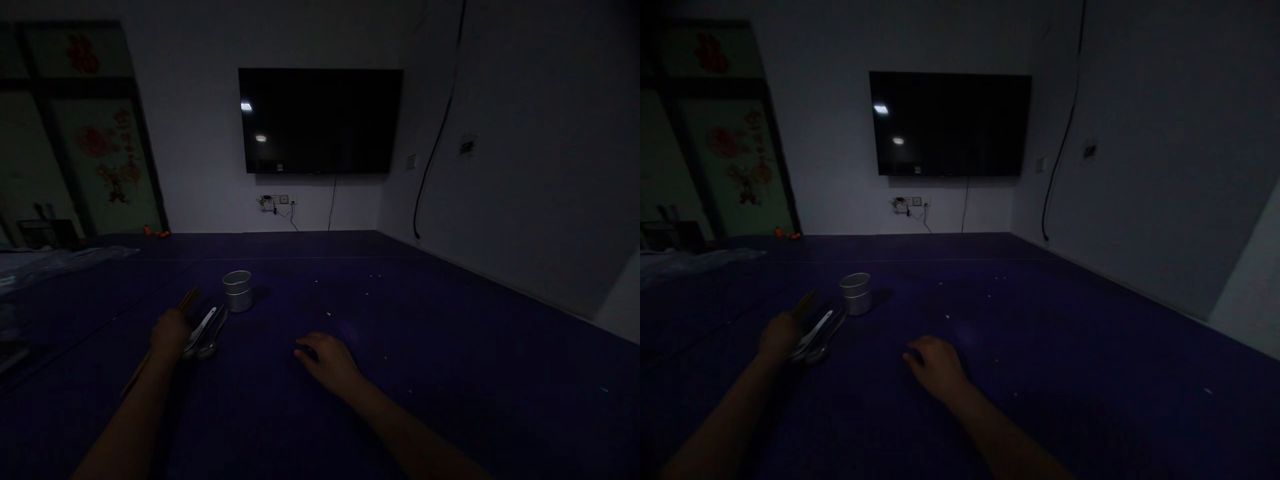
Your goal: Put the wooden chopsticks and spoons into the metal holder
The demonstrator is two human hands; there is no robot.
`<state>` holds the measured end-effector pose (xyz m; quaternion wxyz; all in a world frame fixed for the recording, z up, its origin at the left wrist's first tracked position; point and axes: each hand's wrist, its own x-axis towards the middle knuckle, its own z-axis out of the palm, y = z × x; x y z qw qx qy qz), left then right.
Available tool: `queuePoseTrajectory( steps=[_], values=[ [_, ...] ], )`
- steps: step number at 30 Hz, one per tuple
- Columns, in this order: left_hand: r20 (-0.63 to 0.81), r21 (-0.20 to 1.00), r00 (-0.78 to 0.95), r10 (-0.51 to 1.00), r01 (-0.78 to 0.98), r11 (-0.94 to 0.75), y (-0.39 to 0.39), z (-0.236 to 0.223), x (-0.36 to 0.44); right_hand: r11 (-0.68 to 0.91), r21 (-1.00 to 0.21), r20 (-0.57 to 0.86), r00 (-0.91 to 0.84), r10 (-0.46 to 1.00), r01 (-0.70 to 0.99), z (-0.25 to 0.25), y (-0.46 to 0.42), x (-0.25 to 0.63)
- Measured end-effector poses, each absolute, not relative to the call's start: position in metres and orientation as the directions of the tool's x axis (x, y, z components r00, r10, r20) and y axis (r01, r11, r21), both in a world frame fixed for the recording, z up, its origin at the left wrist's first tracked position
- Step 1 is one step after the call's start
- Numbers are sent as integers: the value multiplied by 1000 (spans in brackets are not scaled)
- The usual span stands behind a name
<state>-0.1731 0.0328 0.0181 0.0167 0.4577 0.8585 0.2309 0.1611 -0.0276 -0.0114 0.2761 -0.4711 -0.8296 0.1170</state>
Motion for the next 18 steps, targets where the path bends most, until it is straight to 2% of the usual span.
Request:
queuePoseTrajectory(
  steps=[5,9,12,14,16,18],
  values=[
    [290,363,-637,715,764,533,20,31,-154,536,-459,353,-408,842,709,-10,-29,161],
    [488,409,-601,633,798,442,11,48,-144,540,-456,364,-406,839,708,-9,-30,161],
    [609,506,-560,562,820,268,6,66,-137,543,-446,365,-410,836,711,-10,-30,161],
    [678,588,-540,498,805,73,3,77,-129,544,-443,371,-407,835,713,-10,-30,161],
    [729,650,-548,411,743,-161,0,83,-116,539,-447,383,-391,837,714,-10,-30,161],
    [716,695,-567,406,635,-338,-2,83,-98,537,-453,402,-374,836,712,-10,-30,161]
  ],
)
